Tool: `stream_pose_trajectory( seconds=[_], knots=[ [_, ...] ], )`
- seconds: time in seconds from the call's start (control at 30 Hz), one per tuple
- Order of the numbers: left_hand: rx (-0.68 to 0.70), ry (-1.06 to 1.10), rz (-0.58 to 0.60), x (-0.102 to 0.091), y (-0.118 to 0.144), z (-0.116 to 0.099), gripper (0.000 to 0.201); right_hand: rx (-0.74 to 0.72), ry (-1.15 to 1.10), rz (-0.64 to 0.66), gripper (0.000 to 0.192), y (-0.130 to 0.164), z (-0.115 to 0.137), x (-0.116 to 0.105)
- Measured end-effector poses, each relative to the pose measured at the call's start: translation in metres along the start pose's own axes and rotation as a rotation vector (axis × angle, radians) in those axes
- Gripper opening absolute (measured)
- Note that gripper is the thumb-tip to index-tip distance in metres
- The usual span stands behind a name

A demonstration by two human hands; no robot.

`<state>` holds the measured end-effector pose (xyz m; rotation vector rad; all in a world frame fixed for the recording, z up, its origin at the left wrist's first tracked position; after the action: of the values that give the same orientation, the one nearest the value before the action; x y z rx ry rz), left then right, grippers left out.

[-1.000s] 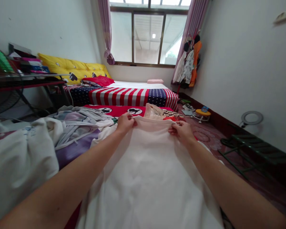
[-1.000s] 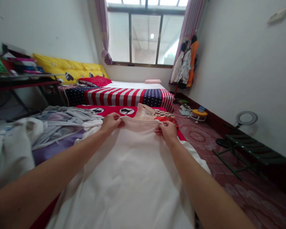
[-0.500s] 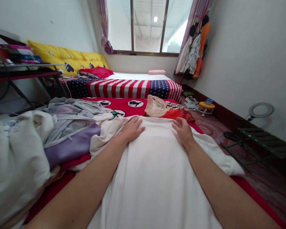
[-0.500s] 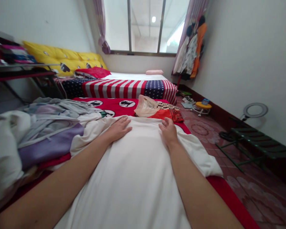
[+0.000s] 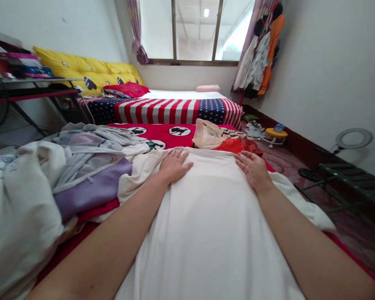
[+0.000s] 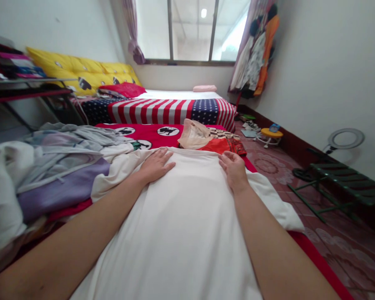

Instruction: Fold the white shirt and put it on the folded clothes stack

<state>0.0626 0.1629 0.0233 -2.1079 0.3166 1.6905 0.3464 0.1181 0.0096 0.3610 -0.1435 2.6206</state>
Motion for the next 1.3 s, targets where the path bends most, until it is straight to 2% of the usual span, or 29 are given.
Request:
stream_pose_trajectory(
  seconds=[0.97,1.3],
  knots=[
    [0.010,-0.061,0.036,0.0005,-0.0004,-0.0007,0.063,0.004,-0.019,-0.036,0.014,0.0079,0.0039,0.0040],
    [0.029,-0.050,0.013,-0.0003,-0.0006,-0.0013,0.062,0.001,-0.006,-0.046,0.014,0.0083,0.0040,0.0048]
  ],
)
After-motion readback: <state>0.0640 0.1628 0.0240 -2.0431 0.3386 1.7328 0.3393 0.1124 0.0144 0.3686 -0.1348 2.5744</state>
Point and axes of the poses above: each hand's wrist, its own y-axis away from the middle knuckle, its own x-axis out of the palm, z = x × y, the point moved 10 cm from there along -y, towards the middle knuckle, and after that the axes turned 1 degree about x, right-handed, at the moved point
